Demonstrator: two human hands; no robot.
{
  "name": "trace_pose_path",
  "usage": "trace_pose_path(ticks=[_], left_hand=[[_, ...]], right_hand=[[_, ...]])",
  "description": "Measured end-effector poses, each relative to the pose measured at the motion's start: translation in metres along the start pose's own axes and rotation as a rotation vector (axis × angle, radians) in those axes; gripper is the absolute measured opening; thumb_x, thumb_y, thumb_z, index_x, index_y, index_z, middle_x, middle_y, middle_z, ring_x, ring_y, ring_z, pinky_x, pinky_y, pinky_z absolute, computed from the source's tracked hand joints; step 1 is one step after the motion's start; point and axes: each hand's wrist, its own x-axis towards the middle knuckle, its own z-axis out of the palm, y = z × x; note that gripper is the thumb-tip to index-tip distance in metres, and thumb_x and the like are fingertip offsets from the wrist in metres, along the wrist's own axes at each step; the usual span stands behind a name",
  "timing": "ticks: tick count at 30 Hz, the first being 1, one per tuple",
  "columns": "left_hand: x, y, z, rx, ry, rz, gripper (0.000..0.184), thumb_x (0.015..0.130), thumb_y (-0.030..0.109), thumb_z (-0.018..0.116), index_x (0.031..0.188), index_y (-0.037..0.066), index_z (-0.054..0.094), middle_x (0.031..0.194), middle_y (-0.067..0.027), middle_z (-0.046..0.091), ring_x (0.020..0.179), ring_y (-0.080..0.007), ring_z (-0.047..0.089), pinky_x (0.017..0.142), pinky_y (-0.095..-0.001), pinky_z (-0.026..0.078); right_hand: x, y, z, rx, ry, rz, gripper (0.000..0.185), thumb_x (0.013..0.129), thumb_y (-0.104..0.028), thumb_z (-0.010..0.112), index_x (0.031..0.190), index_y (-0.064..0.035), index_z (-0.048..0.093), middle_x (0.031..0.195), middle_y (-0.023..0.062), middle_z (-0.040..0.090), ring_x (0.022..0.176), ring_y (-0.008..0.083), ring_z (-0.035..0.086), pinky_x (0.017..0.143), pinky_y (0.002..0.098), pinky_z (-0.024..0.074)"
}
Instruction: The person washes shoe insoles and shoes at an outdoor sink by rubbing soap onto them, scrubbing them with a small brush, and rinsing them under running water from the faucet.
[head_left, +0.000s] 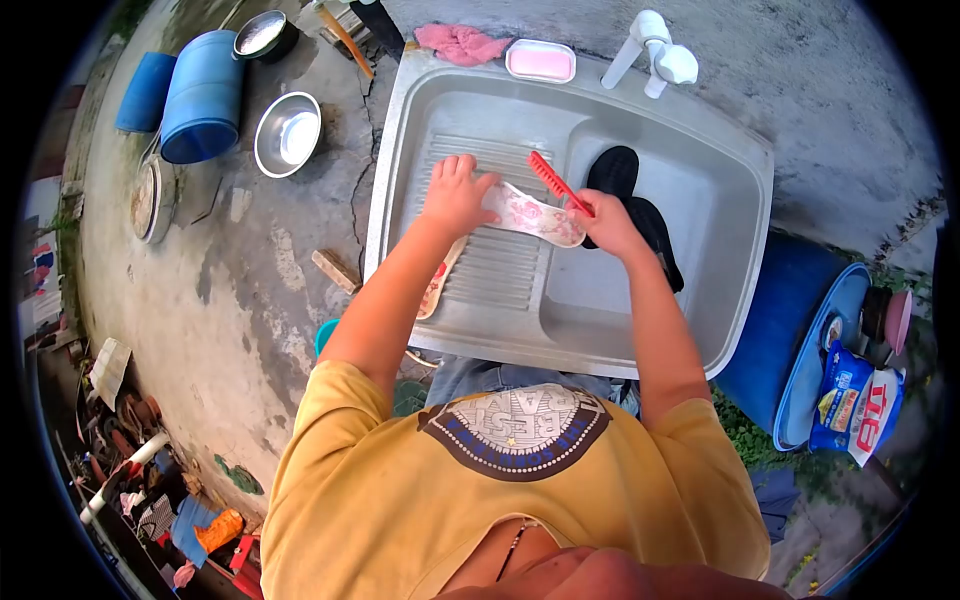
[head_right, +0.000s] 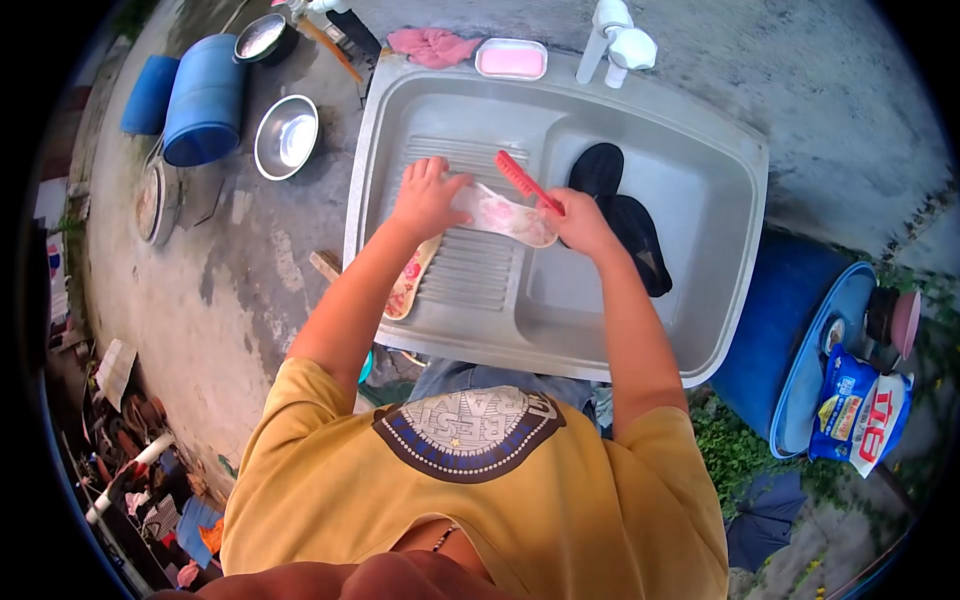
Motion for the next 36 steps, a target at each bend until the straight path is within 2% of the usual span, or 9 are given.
trace_pose_path(ticks=[4, 6, 10, 14, 18, 23, 24, 30, 36], left_hand=[[0.0, -0.007, 0.006, -0.171, 0.099, 0.131, 0.043, 0.082, 0.032, 0.083, 0.117, 0.018, 0.063, 0.117, -0.0144, 0.067, 0.118, -0.0359, 0.059, 0.099, -0.0505, 0.044], [-0.004, 0.012, -0.017, -0.392, -0.055, -0.085, 0.032, 0.087, 0.027, 0.078, 0.109, 0.013, 0.059, 0.105, -0.0163, 0.069, 0.105, -0.0382, 0.064, 0.088, -0.0502, 0.048], [-0.041, 0.047, -0.025, -0.537, 0.053, -0.262, 0.02, 0.095, 0.019, 0.069, 0.103, 0.007, 0.055, 0.089, -0.0195, 0.069, 0.086, -0.0439, 0.066, 0.07, -0.0509, 0.051], [-0.054, 0.047, -0.011, -0.572, 0.219, -0.367, 0.016, 0.097, 0.014, 0.065, 0.106, 0.006, 0.055, 0.092, -0.0208, 0.069, 0.086, -0.0449, 0.066, 0.072, -0.053, 0.05], [-0.024, 0.029, -0.024, -0.546, 0.413, -0.4, 0.014, 0.098, 0.011, 0.063, 0.108, 0.004, 0.055, 0.092, -0.0222, 0.069, 0.086, -0.0456, 0.066, 0.073, -0.0534, 0.05], [-0.045, 0.016, -0.007, -0.691, 0.286, -0.504, 0.022, 0.098, 0.011, 0.064, 0.118, 0.006, 0.057, 0.089, -0.0218, 0.07, 0.085, -0.0431, 0.069, 0.075, -0.0521, 0.052], [-0.057, 0.019, 0.007, -0.703, 0.222, -0.546, 0.027, 0.097, 0.01, 0.064, 0.123, 0.006, 0.057, 0.093, -0.0222, 0.07, 0.087, -0.0429, 0.069, 0.076, -0.0517, 0.053], [-0.119, 0.068, 0.04, -0.376, 0.17, -0.449, 0.047, 0.092, 0.008, 0.065, 0.139, 0.012, 0.059, 0.125, -0.0235, 0.058, 0.108, -0.0424, 0.062, 0.089, -0.0487, 0.054], [-0.125, 0.073, 0.045, -0.252, 0.151, -0.383, 0.043, 0.091, 0.008, 0.065, 0.133, 0.014, 0.066, 0.13, -0.0228, 0.054, 0.118, -0.041, 0.057, 0.096, -0.0468, 0.053]], right_hand=[[0.004, -0.037, -0.038, -0.25, -0.056, -0.157, 0.018, 0.091, -0.012, 0.069, 0.105, -0.0008, 0.068, 0.097, 0.0161, 0.066, 0.087, 0.0343, 0.066, 0.077, 0.0394, 0.052], [0.006, -0.053, -0.047, -0.314, -0.015, -0.203, 0.02, 0.09, -0.01, 0.069, 0.108, -0.0024, 0.067, 0.102, 0.0162, 0.065, 0.091, 0.0383, 0.065, 0.08, 0.0409, 0.0522], [0.009, -0.05, -0.04, -0.422, 0.413, -0.304, 0.024, 0.094, -0.012, 0.07, 0.116, -0.0043, 0.065, 0.101, 0.0143, 0.066, 0.091, 0.0321, 0.067, 0.079, 0.0397, 0.0526], [-0.003, -0.037, -0.001, -0.191, 0.411, -0.053, 0.051, 0.094, -0.025, 0.072, 0.141, -0.0126, 0.054, 0.116, 0.0154, 0.069, 0.097, 0.0347, 0.071, 0.081, 0.0448, 0.0559], [-0.006, -0.03, 0.031, -0.222, 0.525, -0.288, 0.055, 0.1, -0.02, 0.066, 0.152, -0.015, 0.05, 0.098, 0.0098, 0.068, 0.087, 0.0254, 0.066, 0.08, 0.0353, 0.0534], [-0.016, -0.03, 0.047, -0.281, 0.386, -0.197, 0.048, 0.102, -0.019, 0.062, 0.149, -0.0247, 0.057, 0.089, 0.0087, 0.06, 0.077, 0.0264, 0.061, 0.074, 0.0353, 0.0514], [-0.02, -0.035, 0.055, -0.325, 0.342, -0.148, 0.046, 0.101, -0.023, 0.064, 0.145, -0.036, 0.06, 0.085, 0.0089, 0.057, 0.072, 0.0284, 0.06, 0.069, 0.038, 0.052], [-0.04, -0.049, 0.081, -0.649, -0.114, -0.129, 0.039, 0.102, -0.037, 0.06, 0.14, -0.0439, 0.059, 0.095, 0.0119, 0.063, 0.075, 0.0357, 0.069, 0.069, 0.0474, 0.0563], [0.012, 0.014, 0.086, -0.628, 0.229, -0.157, 0.041, 0.102, -0.033, 0.061, 0.142, -0.0425, 0.059, 0.089, 0.012, 0.064, 0.069, 0.0355, 0.068, 0.058, 0.0473, 0.0536]])
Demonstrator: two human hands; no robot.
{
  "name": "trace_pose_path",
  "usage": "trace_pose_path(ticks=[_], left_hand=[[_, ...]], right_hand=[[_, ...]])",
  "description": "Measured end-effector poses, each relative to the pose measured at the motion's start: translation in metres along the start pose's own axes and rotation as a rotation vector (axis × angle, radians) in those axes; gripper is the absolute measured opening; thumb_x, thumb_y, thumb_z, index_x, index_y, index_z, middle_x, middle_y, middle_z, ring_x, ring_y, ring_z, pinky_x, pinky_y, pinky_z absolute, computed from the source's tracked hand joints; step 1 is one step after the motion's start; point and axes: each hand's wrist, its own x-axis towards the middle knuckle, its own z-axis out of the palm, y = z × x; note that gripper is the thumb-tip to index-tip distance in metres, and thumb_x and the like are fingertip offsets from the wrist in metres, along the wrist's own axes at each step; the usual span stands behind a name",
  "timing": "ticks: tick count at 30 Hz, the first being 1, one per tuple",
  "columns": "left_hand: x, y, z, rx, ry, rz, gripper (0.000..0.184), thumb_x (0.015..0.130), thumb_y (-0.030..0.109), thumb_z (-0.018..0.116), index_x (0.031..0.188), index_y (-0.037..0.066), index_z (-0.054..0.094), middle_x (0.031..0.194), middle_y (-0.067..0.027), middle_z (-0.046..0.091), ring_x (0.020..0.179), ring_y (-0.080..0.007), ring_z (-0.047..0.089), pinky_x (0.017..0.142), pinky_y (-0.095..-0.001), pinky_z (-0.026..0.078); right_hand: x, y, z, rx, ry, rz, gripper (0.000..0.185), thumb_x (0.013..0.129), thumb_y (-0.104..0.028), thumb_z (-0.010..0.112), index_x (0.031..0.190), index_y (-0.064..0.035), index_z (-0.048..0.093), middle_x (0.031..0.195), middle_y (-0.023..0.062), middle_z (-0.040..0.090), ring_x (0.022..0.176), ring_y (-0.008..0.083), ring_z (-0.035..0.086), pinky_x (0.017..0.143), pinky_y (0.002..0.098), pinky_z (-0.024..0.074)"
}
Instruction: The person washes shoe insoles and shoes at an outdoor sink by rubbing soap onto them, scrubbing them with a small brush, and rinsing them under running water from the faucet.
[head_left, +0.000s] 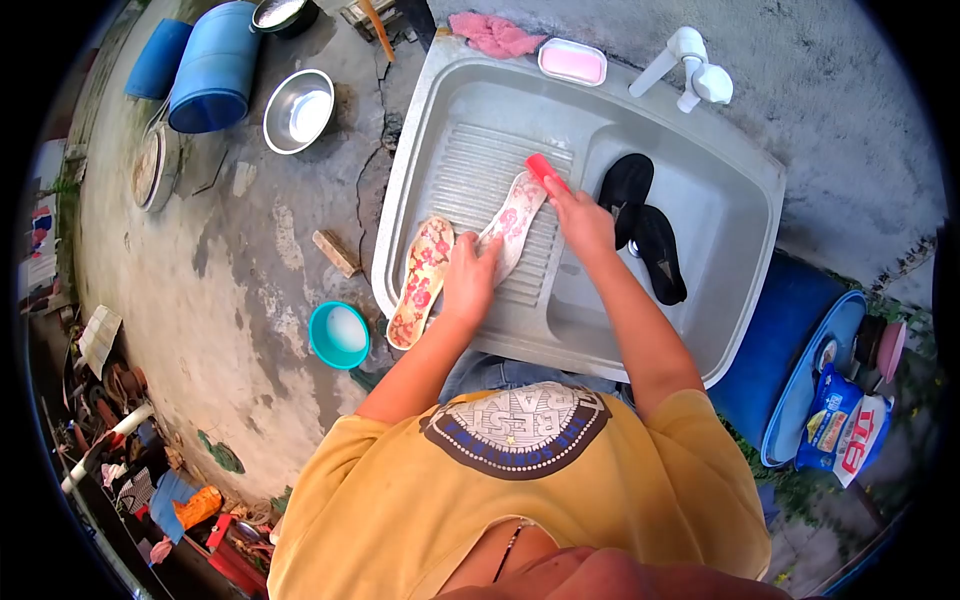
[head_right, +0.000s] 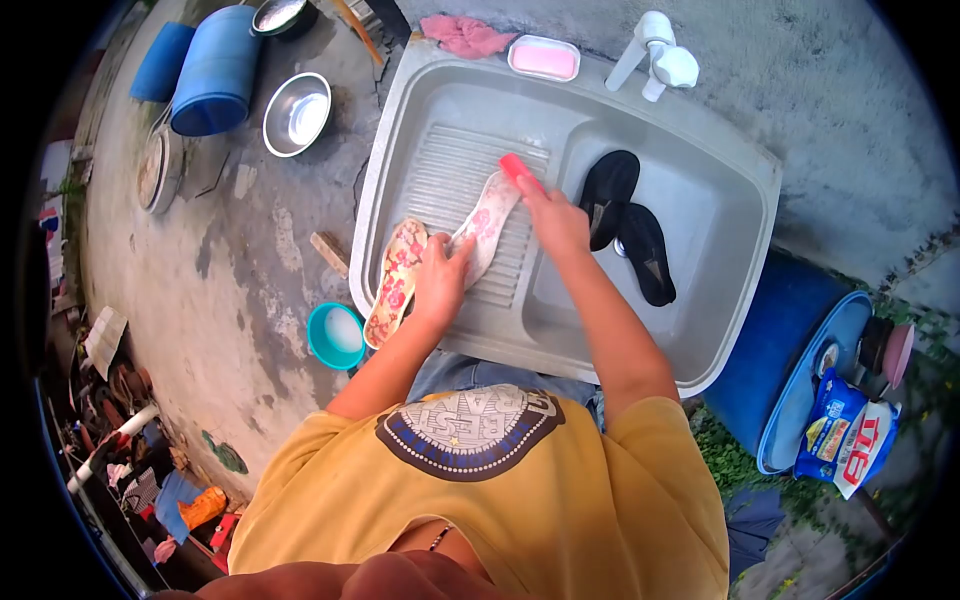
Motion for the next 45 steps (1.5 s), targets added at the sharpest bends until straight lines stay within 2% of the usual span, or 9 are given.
trace_pose_path(ticks=[5, 10, 17, 21, 26, 33, 37, 43, 45], left_hand=[[0.002, -0.003, 0.003, -0.005, 0.009, 0.007, 0.044, 0.091, 0.009, 0.065, 0.135, 0.015, 0.065, 0.13, -0.0225, 0.054, 0.118, -0.041, 0.058, 0.096, -0.0465, 0.053], [0.002, -0.006, 0.006, 0.007, 0.008, 0.02, 0.044, 0.091, 0.01, 0.065, 0.135, 0.015, 0.065, 0.13, -0.0223, 0.054, 0.117, -0.041, 0.058, 0.095, -0.0466, 0.054], [0.003, -0.003, -0.001, 0.005, 0.02, 0.054, 0.047, 0.089, 0.007, 0.069, 0.135, 0.014, 0.065, 0.129, -0.0238, 0.053, 0.115, -0.0421, 0.059, 0.094, -0.0462, 0.054], [0.002, -0.009, 0.007, 0.008, 0.025, 0.053, 0.047, 0.089, 0.007, 0.068, 0.135, 0.013, 0.065, 0.128, -0.0234, 0.053, 0.114, -0.0417, 0.058, 0.095, -0.0466, 0.053], [0.003, -0.006, 0.004, 0.004, 0.004, 0.056, 0.047, 0.09, 0.008, 0.066, 0.136, 0.014, 0.063, 0.128, -0.0226, 0.053, 0.115, -0.0411, 0.058, 0.096, -0.0472, 0.052], [0.004, -0.008, 0.005, 0.009, 0.002, 0.059, 0.045, 0.089, 0.008, 0.065, 0.134, 0.014, 0.064, 0.128, -0.0225, 0.054, 0.116, -0.0409, 0.058, 0.096, -0.0469, 0.052], [0.006, -0.009, 0.003, 0.016, -0.004, 0.063, 0.044, 0.091, 0.009, 0.065, 0.134, 0.014, 0.065, 0.128, -0.022, 0.054, 0.116, -0.0408, 0.058, 0.097, -0.047, 0.052], [0.004, -0.01, 0.004, 0.012, -0.013, 0.042, 0.043, 0.091, 0.01, 0.064, 0.135, 0.014, 0.064, 0.128, -0.0222, 0.054, 0.115, -0.0406, 0.059, 0.095, -0.0467, 0.053], [0.006, -0.007, 0.004, 0.01, -0.016, 0.04, 0.044, 0.091, 0.01, 0.065, 0.135, 0.014, 0.064, 0.128, -0.0221, 0.054, 0.115, -0.0405, 0.059, 0.095, -0.0467, 0.053]], right_hand=[[-0.046, -0.034, -0.016, 0.035, -0.11, -0.215, 0.041, 0.103, -0.034, 0.059, 0.144, -0.0397, 0.058, 0.083, 0.0128, 0.064, 0.068, 0.0381, 0.066, 0.058, 0.0487, 0.0536], [0.01, -0.003, -0.022, -0.061, -0.088, 0.075, 0.044, 0.103, -0.035, 0.058, 0.146, -0.0356, 0.054, 0.095, 0.0159, 0.068, 0.075, 0.0388, 0.07, 0.063, 0.0497, 0.0569], [-0.035, -0.024, -0.02, -0.004, -0.037, -0.156, 0.044, 0.101, -0.035, 0.063, 0.145, -0.0395, 0.057, 0.079, 0.015, 0.066, 0.067, 0.0379, 0.068, 0.059, 0.0515, 0.0535], [0.01, -0.005, -0.011, -0.089, 0.002, 0.054, 0.044, 0.101, -0.033, 0.063, 0.144, -0.0361, 0.058, 0.078, 0.0156, 0.066, 0.069, 0.0347, 0.07, 0.057, 0.0481, 0.0539], [-0.054, -0.035, -0.011, -0.071, -0.089, -0.213, 0.042, 0.104, -0.033, 0.056, 0.146, -0.0352, 0.056, 0.079, 0.0165, 0.066, 0.067, 0.0349, 0.069, 0.056, 0.0487, 0.0536], [-0.007, -0.017, 0.0, 0.0, 0.064, -0.043, 0.041, 0.105, -0.035, 0.055, 0.146, -0.0341, 0.055, 0.085, 0.0167, 0.068, 0.066, 0.0374, 0.069, 0.056, 0.0494, 0.0542], [-0.044, -0.038, -0.014, -0.056, -0.2, -0.135, 0.043, 0.106, -0.034, 0.053, 0.149, -0.0355, 0.051, 0.086, 0.0178, 0.068, 0.073, 0.04, 0.07, 0.064, 0.0519, 0.0553], [0.005, -0.025, -0.009, -0.008, -0.092, 0.086, 0.046, 0.103, -0.035, 0.053, 0.149, -0.0293, 0.052, 0.093, 0.0223, 0.07, 0.081, 0.041, 0.072, 0.067, 0.0521, 0.0563], [-0.024, -0.033, 0.003, 0.053, -0.222, 0.082, 0.046, 0.104, -0.031, 0.051, 0.149, -0.0295, 0.052, 0.095, 0.023, 0.07, 0.08, 0.0417, 0.071, 0.067, 0.0533, 0.0556]])
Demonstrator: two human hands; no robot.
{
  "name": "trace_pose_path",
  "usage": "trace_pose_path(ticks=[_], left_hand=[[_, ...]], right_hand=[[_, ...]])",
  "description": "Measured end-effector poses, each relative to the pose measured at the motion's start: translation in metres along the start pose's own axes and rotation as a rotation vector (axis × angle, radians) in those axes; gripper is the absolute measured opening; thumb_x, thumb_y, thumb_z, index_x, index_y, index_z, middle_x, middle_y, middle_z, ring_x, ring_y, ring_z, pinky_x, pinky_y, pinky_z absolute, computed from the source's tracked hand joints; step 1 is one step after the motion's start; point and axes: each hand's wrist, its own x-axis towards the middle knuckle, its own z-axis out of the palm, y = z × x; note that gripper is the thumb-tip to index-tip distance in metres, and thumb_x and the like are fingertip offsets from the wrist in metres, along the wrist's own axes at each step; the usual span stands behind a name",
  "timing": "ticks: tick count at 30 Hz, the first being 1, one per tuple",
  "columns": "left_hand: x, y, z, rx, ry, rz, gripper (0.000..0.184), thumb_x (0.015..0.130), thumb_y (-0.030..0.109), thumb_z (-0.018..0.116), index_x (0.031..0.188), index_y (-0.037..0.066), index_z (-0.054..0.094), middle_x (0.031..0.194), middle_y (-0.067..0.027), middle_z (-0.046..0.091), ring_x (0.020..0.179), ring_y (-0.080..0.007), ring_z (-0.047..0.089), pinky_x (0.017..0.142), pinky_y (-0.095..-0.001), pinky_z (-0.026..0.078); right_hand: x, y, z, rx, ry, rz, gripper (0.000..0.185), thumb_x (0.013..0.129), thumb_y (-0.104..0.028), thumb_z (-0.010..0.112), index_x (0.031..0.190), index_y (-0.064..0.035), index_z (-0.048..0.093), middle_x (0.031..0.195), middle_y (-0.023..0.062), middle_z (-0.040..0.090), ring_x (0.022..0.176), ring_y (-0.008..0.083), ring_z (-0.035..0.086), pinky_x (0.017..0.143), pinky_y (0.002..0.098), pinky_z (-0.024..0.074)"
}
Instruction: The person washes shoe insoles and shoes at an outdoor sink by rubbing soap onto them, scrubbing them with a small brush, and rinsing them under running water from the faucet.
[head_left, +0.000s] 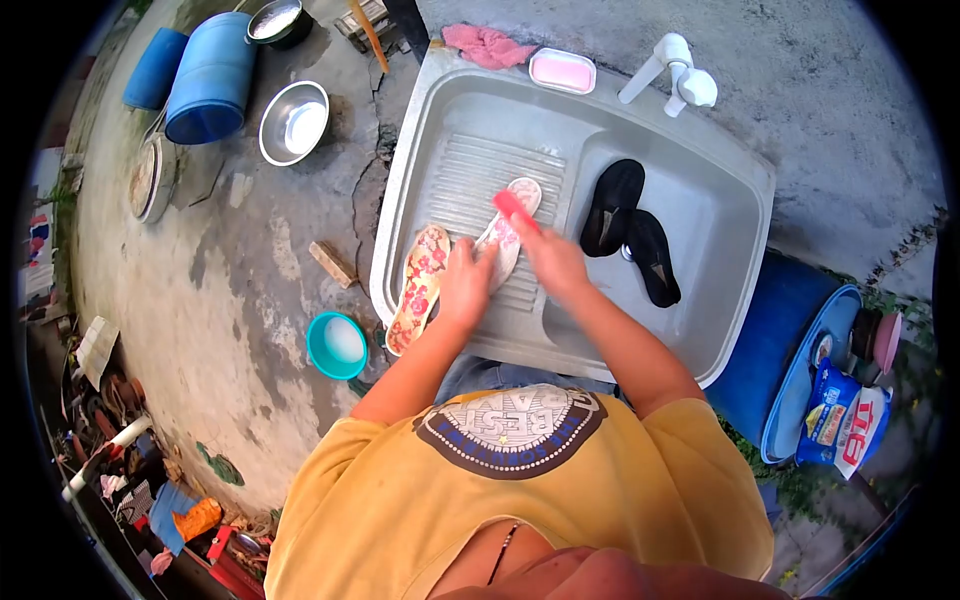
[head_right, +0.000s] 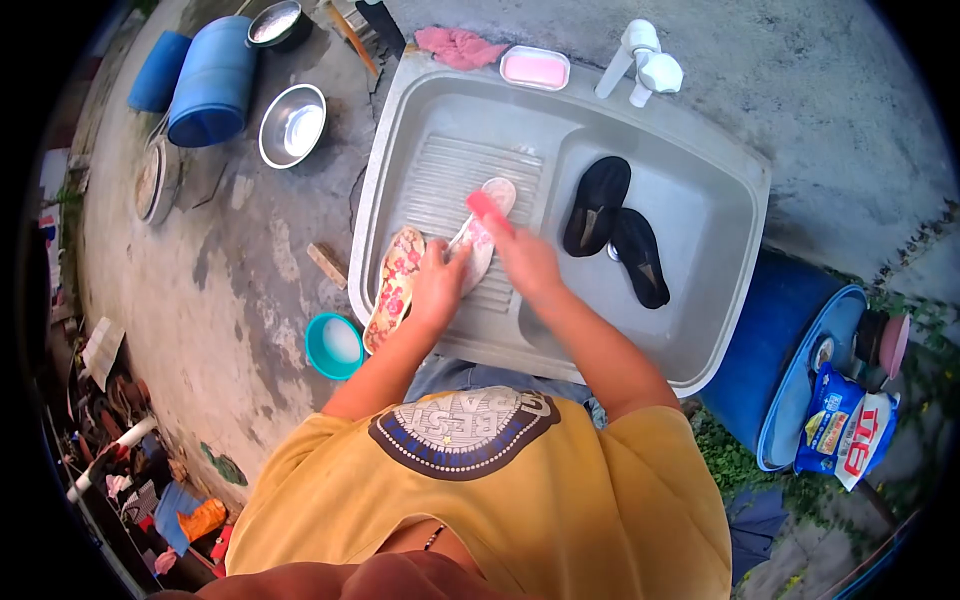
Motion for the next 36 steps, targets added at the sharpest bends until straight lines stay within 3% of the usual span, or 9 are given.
trace_pose_path(ticks=[3, 8, 12, 15, 18, 22, 24, 31, 36], left_hand=[[-0.003, 0.0, -0.002, -0.006, -0.012, 0.006, 0.044, 0.091, 0.011, 0.065, 0.135, 0.015, 0.064, 0.129, -0.0217, 0.054, 0.116, -0.0404, 0.059, 0.094, -0.0466, 0.053], [-0.001, -0.001, 0.0, -0.006, -0.013, -0.012, 0.044, 0.091, 0.011, 0.065, 0.135, 0.016, 0.064, 0.131, -0.0214, 0.053, 0.116, -0.0404, 0.058, 0.094, -0.0465, 0.053], [-0.001, -0.001, 0.001, 0.0, -0.002, -0.006, 0.044, 0.091, 0.011, 0.065, 0.134, 0.016, 0.065, 0.131, -0.0209, 0.053, 0.116, -0.04, 0.058, 0.094, -0.0464, 0.054], [-0.002, 0.002, -0.001, 0.006, -0.001, -0.001, 0.044, 0.091, 0.011, 0.065, 0.135, 0.017, 0.065, 0.13, -0.0204, 0.053, 0.117, -0.0397, 0.058, 0.094, -0.0466, 0.054], [-0.002, 0.001, -0.002, 0.0, -0.007, -0.013, 0.045, 0.091, 0.011, 0.065, 0.135, 0.017, 0.064, 0.13, -0.0203, 0.053, 0.117, -0.0397, 0.058, 0.094, -0.0468, 0.054], [-0.001, 0.003, -0.001, 0.004, -0.012, -0.021, 0.046, 0.091, 0.011, 0.065, 0.137, 0.017, 0.064, 0.131, -0.0206, 0.053, 0.118, -0.0397, 0.058, 0.095, -0.0467, 0.054], [-0.002, 0.001, -0.001, 0.008, -0.004, -0.011, 0.046, 0.091, 0.011, 0.065, 0.137, 0.017, 0.064, 0.131, -0.0207, 0.053, 0.118, -0.0397, 0.058, 0.095, -0.0466, 0.054], [-0.003, 0.001, -0.002, -0.012, -0.008, -0.029, 0.044, 0.092, 0.01, 0.065, 0.135, 0.015, 0.065, 0.132, -0.0211, 0.053, 0.118, -0.0402, 0.058, 0.095, -0.046, 0.054], [-0.003, 0.005, -0.001, -0.016, 0.023, -0.026, 0.043, 0.091, 0.01, 0.065, 0.134, 0.017, 0.066, 0.131, -0.0204, 0.053, 0.117, -0.0397, 0.058, 0.094, -0.0464, 0.053]], right_hand=[[-0.022, -0.015, -0.023, -0.092, -0.072, -0.145, 0.043, 0.104, -0.034, 0.051, 0.147, -0.0294, 0.055, 0.092, 0.0231, 0.069, 0.081, 0.0412, 0.072, 0.068, 0.0522, 0.056], [0.032, 0.03, 0.016, 0.032, 0.298, -0.072, 0.049, 0.101, -0.032, 0.062, 0.149, -0.0365, 0.053, 0.078, 0.0138, 0.064, 0.063, 0.0366, 0.066, 0.054, 0.0492, 0.0525], [-0.034, -0.015, 0.004, -0.085, 0.141, -0.279, 0.047, 0.102, -0.034, 0.06, 0.149, -0.0341, 0.053, 0.082, 0.0148, 0.067, 0.063, 0.0375, 0.066, 0.055, 0.0495, 0.0528], [-0.012, -0.015, -0.039, -0.083, -0.023, -0.128, 0.042, 0.104, -0.034, 0.053, 0.146, -0.0283, 0.055, 0.091, 0.0205, 0.071, 0.086, 0.0388, 0.073, 0.069, 0.0503, 0.0575], [0.041, 0.005, -0.042, -0.146, 0.052, 0.105, 0.043, 0.104, -0.035, 0.054, 0.147, -0.0338, 0.054, 0.092, 0.021, 0.07, 0.084, 0.0383, 0.073, 0.069, 0.0509, 0.0574], [0.001, 0.017, 0.022, -0.002, 0.111, -0.052, 0.047, 0.102, -0.03, 0.06, 0.147, -0.0412, 0.055, 0.084, 0.0148, 0.065, 0.064, 0.0367, 0.067, 0.057, 0.0488, 0.0548], [-0.034, -0.012, -0.008, -0.112, 0.017, -0.251, 0.046, 0.103, -0.029, 0.057, 0.148, -0.0406, 0.053, 0.087, 0.0155, 0.066, 0.067, 0.0377, 0.068, 0.057, 0.05, 0.0545], [0.032, 0.017, -0.011, -0.029, 0.284, -0.064, 0.05, 0.101, -0.029, 0.063, 0.149, -0.0411, 0.052, 0.085, 0.0159, 0.067, 0.069, 0.0378, 0.068, 0.057, 0.0496, 0.0538], [-0.033, -0.003, -0.015, -0.088, 0.089, -0.283, 0.047, 0.101, -0.033, 0.063, 0.146, -0.0393, 0.054, 0.082, 0.0156, 0.067, 0.07, 0.0378, 0.069, 0.059, 0.0509, 0.0541]])
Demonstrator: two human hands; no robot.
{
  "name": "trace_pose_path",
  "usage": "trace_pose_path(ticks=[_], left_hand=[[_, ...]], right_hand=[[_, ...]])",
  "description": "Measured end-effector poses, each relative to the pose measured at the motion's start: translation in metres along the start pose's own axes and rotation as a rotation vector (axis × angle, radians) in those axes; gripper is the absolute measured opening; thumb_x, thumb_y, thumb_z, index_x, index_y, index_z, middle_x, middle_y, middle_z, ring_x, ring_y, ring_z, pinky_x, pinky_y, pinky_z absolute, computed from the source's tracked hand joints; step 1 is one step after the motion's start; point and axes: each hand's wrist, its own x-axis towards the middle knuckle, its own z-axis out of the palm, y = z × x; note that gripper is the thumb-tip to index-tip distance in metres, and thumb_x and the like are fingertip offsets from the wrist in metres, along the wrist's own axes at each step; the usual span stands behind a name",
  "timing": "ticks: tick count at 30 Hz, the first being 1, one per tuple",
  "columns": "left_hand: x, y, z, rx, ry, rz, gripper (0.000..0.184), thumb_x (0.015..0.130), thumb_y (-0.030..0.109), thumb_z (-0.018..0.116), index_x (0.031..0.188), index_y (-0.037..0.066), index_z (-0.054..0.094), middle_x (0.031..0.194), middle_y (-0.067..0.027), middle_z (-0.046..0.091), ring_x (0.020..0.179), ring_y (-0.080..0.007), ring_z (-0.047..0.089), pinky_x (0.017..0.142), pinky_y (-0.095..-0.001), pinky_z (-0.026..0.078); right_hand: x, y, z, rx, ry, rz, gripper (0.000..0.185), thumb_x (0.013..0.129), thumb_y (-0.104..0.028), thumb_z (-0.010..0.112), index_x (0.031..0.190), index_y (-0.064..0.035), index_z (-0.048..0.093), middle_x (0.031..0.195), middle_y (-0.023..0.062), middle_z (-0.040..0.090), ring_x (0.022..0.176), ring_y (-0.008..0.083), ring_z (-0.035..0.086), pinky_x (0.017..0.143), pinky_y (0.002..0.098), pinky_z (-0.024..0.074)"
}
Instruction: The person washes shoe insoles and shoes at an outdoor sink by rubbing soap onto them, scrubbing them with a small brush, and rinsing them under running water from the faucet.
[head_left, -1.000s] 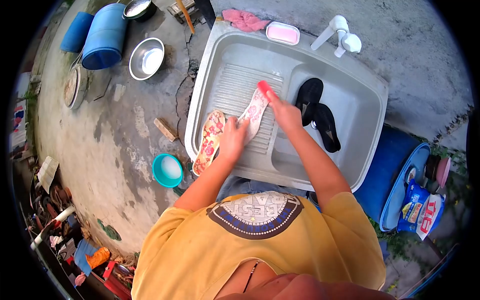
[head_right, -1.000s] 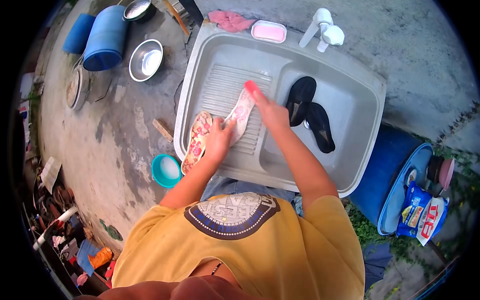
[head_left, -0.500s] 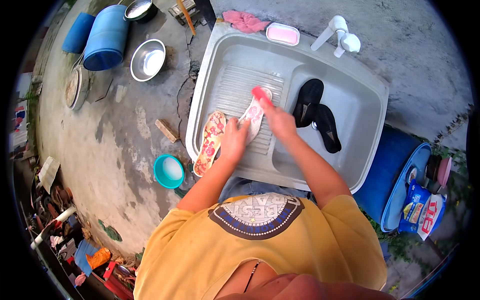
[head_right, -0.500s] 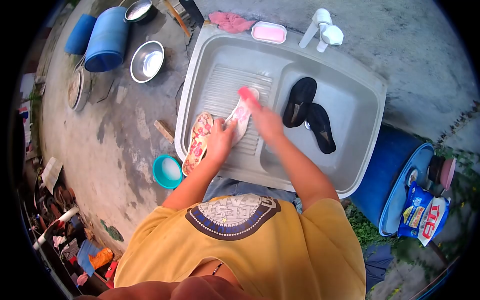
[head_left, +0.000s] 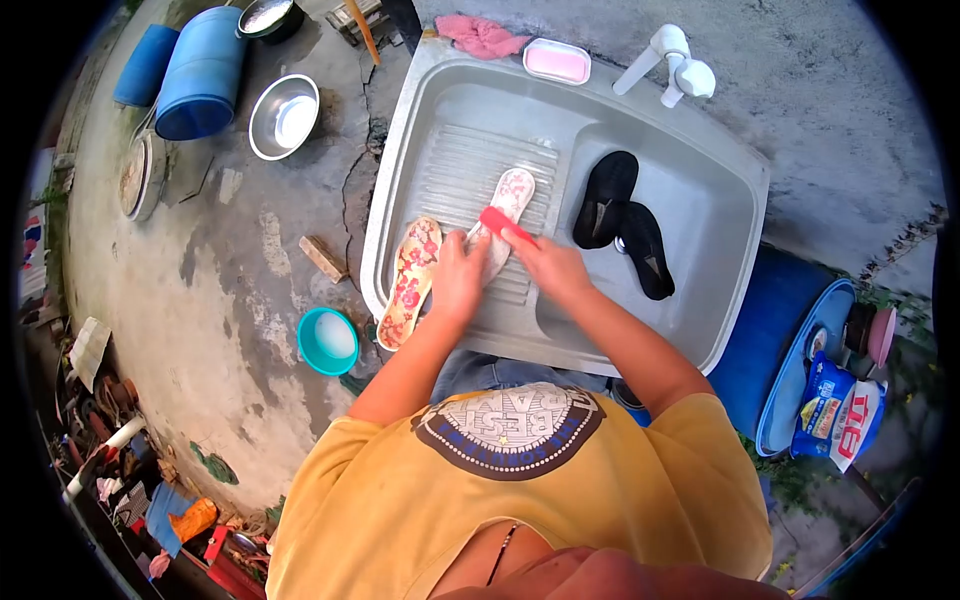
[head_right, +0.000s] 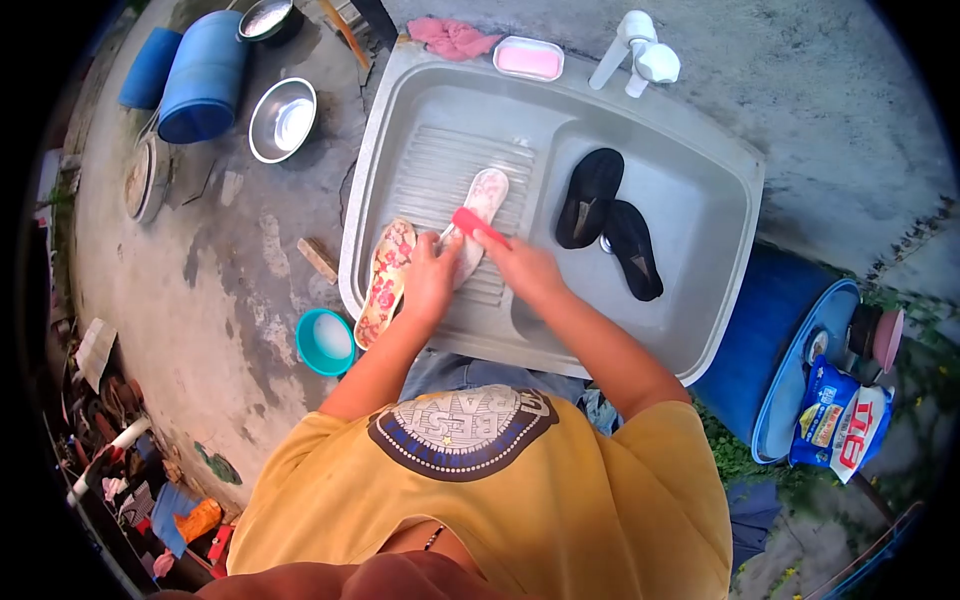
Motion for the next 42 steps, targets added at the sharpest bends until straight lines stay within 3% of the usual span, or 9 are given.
trace_pose_path(ticks=[6, 18, 22, 28, 33, 35, 37, 40, 42], left_hand=[[0.0, -0.004, 0.003, 0.015, 0.025, 0.004, 0.046, 0.088, 0.007, 0.07, 0.133, 0.016, 0.068, 0.13, -0.021, 0.054, 0.115, -0.0397, 0.06, 0.093, -0.0454, 0.055], [-0.001, -0.004, 0.005, 0.013, 0.041, 0.021, 0.044, 0.089, 0.008, 0.068, 0.132, 0.016, 0.067, 0.129, -0.0211, 0.054, 0.116, -0.0396, 0.059, 0.094, -0.0463, 0.054], [-0.001, -0.003, 0.004, 0.02, 0.048, 0.03, 0.043, 0.089, 0.009, 0.066, 0.132, 0.016, 0.067, 0.129, -0.0208, 0.054, 0.116, -0.0391, 0.059, 0.094, -0.0465, 0.054], [-0.001, 0.0, 0.0, -0.011, 0.064, 0.014, 0.048, 0.084, 0.003, 0.073, 0.131, 0.008, 0.067, 0.129, -0.0239, 0.055, 0.114, -0.0421, 0.061, 0.095, -0.0459, 0.054], [-0.002, -0.003, 0.009, -0.219, 0.125, -0.187, 0.046, 0.086, 0.002, 0.07, 0.132, 0.001, 0.064, 0.119, -0.0223, 0.062, 0.112, -0.0392, 0.063, 0.096, -0.0449, 0.053], [0.006, -0.019, 0.007, -0.447, 0.009, -0.271, 0.047, 0.087, 0.001, 0.068, 0.133, 0.004, 0.064, 0.113, -0.0191, 0.066, 0.108, -0.0369, 0.064, 0.095, -0.0437, 0.053], [0.015, 0.004, -0.033, -0.34, 0.029, -0.153, 0.044, 0.087, 0.002, 0.068, 0.131, 0.004, 0.065, 0.115, -0.0169, 0.066, 0.106, -0.0349, 0.064, 0.095, -0.0406, 0.052], [0.013, 0.01, -0.04, -0.107, 0.008, 0.004, 0.041, 0.087, 0.004, 0.068, 0.128, 0.004, 0.068, 0.119, -0.015, 0.066, 0.107, -0.033, 0.062, 0.096, -0.0393, 0.051], [0.009, 0.006, -0.027, 0.045, 0.079, 0.135, 0.04, 0.086, 0.007, 0.067, 0.126, 0.004, 0.069, 0.121, -0.0145, 0.066, 0.11, -0.0332, 0.06, 0.098, -0.0409, 0.05]], right_hand=[[0.051, 0.034, 0.007, 0.002, 0.182, 0.237, 0.042, 0.104, -0.035, 0.056, 0.146, -0.0386, 0.055, 0.086, 0.0156, 0.068, 0.071, 0.039, 0.069, 0.059, 0.0504, 0.0541], [0.03, 0.02, 0.02, 0.051, 0.193, 0.203, 0.044, 0.103, -0.036, 0.06, 0.146, -0.0395, 0.055, 0.082, 0.0154, 0.068, 0.071, 0.0362, 0.069, 0.06, 0.0484, 0.0541], [-0.016, -0.018, 0.01, 0.071, -0.09, 0.098, 0.045, 0.103, -0.036, 0.056, 0.148, -0.0406, 0.049, 0.095, 0.0159, 0.072, 0.076, 0.0419, 0.07, 0.064, 0.0512, 0.0548], [0.045, 0.033, 0.005, 0.007, 0.072, 0.264, 0.05, 0.101, -0.034, 0.064, 0.149, -0.0409, 0.052, 0.081, 0.0122, 0.067, 0.071, 0.035, 0.069, 0.062, 0.0476, 0.055], [-0.006, -0.016, -0.005, 0.013, -0.15, 0.156, 0.047, 0.103, -0.032, 0.06, 0.149, -0.0365, 0.053, 0.092, 0.016, 0.074, 0.082, 0.0393, 0.071, 0.07, 0.0488, 0.0553], [-0.007, 0.004, -0.008, 0.211, 0.054, 0.21, 0.046, 0.103, -0.03, 0.061, 0.148, -0.0353, 0.055, 0.101, 0.0169, 0.074, 0.085, 0.039, 0.072, 0.074, 0.0457, 0.0564], [0.002, 0.005, -0.039, 0.465, 0.172, 0.371, 0.043, 0.102, -0.024, 0.065, 0.145, -0.0313, 0.061, 0.124, 0.0199, 0.071, 0.096, 0.0302, 0.075, 0.084, 0.0326, 0.0565], [0.017, -0.002, -0.068, 0.584, 0.458, 0.317, 0.043, 0.103, -0.022, 0.064, 0.146, -0.0305, 0.061, 0.125, 0.0201, 0.071, 0.098, 0.0257, 0.075, 0.085, 0.0315, 0.0555], [0.013, -0.002, -0.046, 0.449, 0.293, 0.187, 0.044, 0.103, -0.027, 0.063, 0.146, -0.0334, 0.059, 0.114, 0.0168, 0.073, 0.093, 0.0313, 0.073, 0.081, 0.0357, 0.0566]])
